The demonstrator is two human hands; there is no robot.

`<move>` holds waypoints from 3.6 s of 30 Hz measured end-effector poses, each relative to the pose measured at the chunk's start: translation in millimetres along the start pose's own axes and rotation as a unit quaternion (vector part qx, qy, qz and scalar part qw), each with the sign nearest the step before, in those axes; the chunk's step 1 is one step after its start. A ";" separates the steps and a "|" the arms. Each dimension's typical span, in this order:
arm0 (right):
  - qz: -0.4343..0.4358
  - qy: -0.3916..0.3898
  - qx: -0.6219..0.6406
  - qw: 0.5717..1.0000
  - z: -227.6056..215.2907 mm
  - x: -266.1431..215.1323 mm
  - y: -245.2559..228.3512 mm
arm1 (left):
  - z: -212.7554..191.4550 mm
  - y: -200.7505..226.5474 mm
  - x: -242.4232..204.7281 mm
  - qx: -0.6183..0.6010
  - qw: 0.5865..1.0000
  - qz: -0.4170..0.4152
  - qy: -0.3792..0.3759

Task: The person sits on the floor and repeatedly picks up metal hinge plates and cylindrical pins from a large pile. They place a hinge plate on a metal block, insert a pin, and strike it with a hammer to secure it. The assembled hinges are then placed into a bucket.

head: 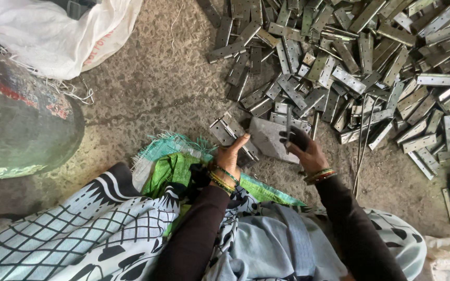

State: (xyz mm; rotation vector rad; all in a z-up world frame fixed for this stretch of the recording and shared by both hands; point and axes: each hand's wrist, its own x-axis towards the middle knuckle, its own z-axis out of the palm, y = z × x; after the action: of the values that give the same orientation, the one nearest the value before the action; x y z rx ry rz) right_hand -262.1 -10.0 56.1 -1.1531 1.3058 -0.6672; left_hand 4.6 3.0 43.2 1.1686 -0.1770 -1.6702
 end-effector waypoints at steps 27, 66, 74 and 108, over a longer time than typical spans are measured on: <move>0.031 0.199 -0.364 0.909 -52.0 114.8 -35.4 | -14.6 9.2 6.0 -0.106 0.992 -0.066 -0.013; -0.028 0.056 -0.727 0.684 -119.5 120.0 -33.3 | -21.6 -2.3 10.8 -0.174 0.980 -0.079 -0.052; -0.009 0.139 -0.562 0.815 -95.1 79.6 -39.1 | -15.3 0.7 13.0 -0.169 0.979 -0.099 -0.060; -0.518 0.089 -0.496 0.692 123.8 -42.9 -124.5 | -28.4 -17.4 14.1 -0.134 0.981 -0.041 -0.133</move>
State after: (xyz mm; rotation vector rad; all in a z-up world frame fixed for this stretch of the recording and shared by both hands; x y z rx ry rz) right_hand -125.7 19.3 171.0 -2.9021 1.0500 -0.8737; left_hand 14.9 11.0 9.5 0.7583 -0.0667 -1.8549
